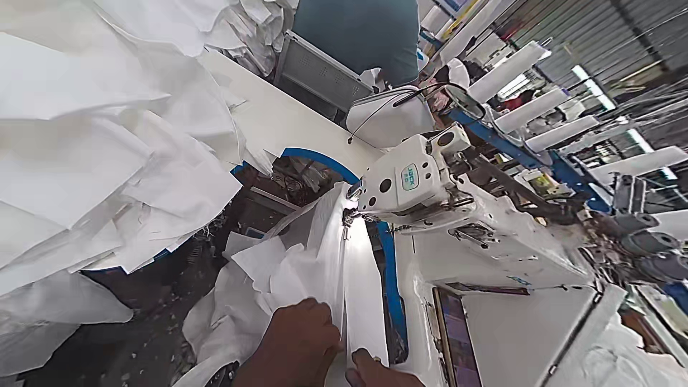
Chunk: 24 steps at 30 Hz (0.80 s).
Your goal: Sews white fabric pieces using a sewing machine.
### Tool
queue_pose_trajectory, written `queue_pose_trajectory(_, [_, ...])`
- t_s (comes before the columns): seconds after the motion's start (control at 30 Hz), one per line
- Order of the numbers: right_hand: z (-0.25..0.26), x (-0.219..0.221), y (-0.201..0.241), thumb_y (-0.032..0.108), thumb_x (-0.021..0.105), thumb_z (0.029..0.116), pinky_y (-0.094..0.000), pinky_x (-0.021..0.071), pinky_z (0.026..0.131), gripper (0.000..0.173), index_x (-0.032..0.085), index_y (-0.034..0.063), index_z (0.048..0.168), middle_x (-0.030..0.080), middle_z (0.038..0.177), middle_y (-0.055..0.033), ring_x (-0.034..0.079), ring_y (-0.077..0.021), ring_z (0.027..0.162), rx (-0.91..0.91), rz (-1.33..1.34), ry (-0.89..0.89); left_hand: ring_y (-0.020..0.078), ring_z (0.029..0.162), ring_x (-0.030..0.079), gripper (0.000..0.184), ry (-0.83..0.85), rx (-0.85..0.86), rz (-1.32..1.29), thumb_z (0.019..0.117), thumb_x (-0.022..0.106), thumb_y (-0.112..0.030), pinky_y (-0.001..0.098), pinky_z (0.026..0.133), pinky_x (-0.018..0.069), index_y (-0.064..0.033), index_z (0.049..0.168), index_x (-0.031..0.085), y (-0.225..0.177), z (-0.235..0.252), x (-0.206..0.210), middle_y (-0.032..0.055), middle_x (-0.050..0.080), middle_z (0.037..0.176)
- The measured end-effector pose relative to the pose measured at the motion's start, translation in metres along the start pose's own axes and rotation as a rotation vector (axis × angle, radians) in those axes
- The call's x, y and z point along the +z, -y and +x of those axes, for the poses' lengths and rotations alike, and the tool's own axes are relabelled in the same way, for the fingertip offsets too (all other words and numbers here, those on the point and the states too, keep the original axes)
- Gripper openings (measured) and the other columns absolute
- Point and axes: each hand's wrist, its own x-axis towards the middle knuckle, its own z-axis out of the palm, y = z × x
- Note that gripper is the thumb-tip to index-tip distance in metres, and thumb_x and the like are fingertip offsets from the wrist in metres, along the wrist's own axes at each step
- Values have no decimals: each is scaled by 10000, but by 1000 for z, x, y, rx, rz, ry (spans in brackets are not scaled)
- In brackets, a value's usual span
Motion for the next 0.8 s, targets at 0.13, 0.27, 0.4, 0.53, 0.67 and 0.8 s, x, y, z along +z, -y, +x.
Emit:
queue_pose_trajectory(0.13, [7, 9, -10, 140, 581, 978, -513, 525, 549, 252, 676, -71, 879, 648, 711, -206, 685, -385, 650, -41, 41, -52, 216, 568, 650, 239, -46, -23, 66, 926, 599, -209, 357, 459, 489, -73, 745, 677, 3, 3, 1, 59, 616, 635])
queue_pose_trajectory(0.27, [10, 6, -4, 136, 566, 983, -504, 511, 494, 235, 672, -64, 919, 648, 649, -187, 684, -373, 582, 31, 2, -76, 338, 559, 671, 204, 268, -196, -4, 974, 607, -166, 481, 493, 500, 10, 926, 700, -13, 8, -15, 145, 622, 604])
queue_pose_trajectory(0.4, [16, 10, -10, 144, 575, 978, -491, 518, 511, 238, 681, -46, 883, 654, 674, -180, 689, -364, 613, -35, -2, -87, 374, 587, 681, 198, 300, -273, -35, 970, 599, -140, 514, 522, 517, 34, 1007, 685, -13, 18, -18, 169, 633, 628])
queue_pose_trajectory(0.53, [23, 7, -2, 84, 587, 950, -436, 528, 511, 182, 709, -35, 885, 677, 697, -168, 697, -330, 613, -24, -86, -213, 380, 612, 694, 212, 326, -320, 16, 990, 591, -146, 509, 541, 530, 32, 1033, 697, -15, 28, -16, 174, 656, 653])
queue_pose_trajectory(0.67, [31, 13, 2, 66, 617, 913, -360, 519, 504, 174, 765, -23, 903, 695, 725, -148, 681, -281, 599, -34, -207, -366, 408, 650, 699, 268, 403, -360, -6, 981, 605, -124, 536, 567, 531, 59, 1161, 684, -18, 33, -21, 194, 672, 687])
queue_pose_trajectory(0.8, [45, 17, 0, 66, 625, 911, -344, 519, 508, 201, 782, -43, 975, 702, 730, -149, 675, -269, 595, 6, -252, -431, 297, 633, 688, 119, -21, -273, 36, 860, 641, -31, 410, 495, 539, 9, 885, 751, -8, 31, 11, 142, 658, 730])
